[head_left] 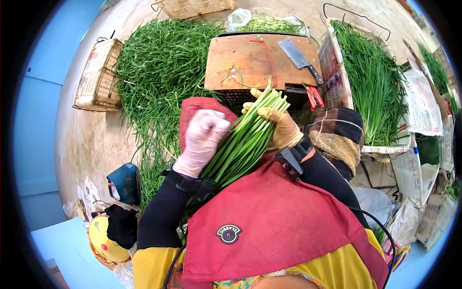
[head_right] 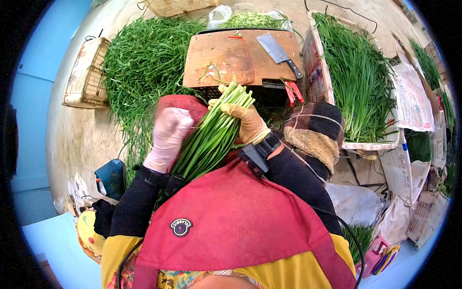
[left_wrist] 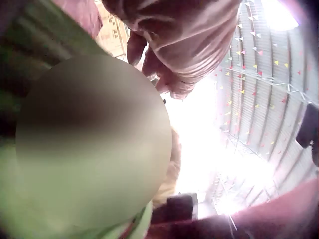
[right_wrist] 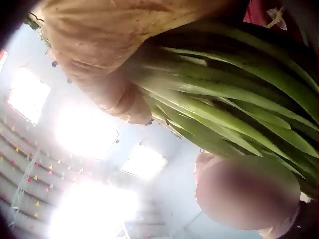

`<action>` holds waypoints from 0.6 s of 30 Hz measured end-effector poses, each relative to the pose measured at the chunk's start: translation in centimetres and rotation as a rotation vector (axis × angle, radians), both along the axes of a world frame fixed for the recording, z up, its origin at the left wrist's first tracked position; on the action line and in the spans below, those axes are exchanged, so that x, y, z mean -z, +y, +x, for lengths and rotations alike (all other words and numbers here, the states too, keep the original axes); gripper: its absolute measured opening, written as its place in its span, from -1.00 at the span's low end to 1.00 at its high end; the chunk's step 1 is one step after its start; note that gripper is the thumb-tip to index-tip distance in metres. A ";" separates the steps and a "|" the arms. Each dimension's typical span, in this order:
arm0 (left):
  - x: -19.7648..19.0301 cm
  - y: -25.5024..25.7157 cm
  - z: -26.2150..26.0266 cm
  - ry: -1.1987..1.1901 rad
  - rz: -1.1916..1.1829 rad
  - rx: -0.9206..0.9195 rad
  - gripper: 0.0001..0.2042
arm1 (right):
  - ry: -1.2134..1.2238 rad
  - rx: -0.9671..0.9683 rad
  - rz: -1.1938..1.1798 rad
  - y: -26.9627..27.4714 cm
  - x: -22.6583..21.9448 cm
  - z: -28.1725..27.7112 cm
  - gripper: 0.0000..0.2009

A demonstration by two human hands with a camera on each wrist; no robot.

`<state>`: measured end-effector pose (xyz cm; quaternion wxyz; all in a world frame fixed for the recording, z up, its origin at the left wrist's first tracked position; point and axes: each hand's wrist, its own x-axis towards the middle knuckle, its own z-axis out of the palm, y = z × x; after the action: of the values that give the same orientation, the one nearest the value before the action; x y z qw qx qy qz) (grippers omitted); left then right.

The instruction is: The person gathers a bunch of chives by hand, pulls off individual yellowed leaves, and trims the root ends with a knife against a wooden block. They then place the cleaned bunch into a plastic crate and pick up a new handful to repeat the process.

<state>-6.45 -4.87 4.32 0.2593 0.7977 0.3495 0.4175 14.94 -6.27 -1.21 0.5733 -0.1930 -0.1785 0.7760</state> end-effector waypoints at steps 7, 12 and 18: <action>-2.9 0.6 1.2 0.117 -0.370 -0.004 -0.86 | 0.004 -0.042 0.083 0.3 -0.7 0.0 -0.23; 0.4 1.4 2.7 0.050 -0.439 0.058 -0.89 | -0.063 -0.035 0.075 -0.2 -1.5 0.3 -0.26; -3.8 2.3 3.0 0.212 -0.422 0.119 -0.94 | -0.260 -0.019 0.079 0.0 -1.5 0.3 -0.40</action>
<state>-3.42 -2.53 8.16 0.4062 0.7844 0.4066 0.2333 15.29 -6.25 0.24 0.5449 -0.2675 -0.2837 0.7423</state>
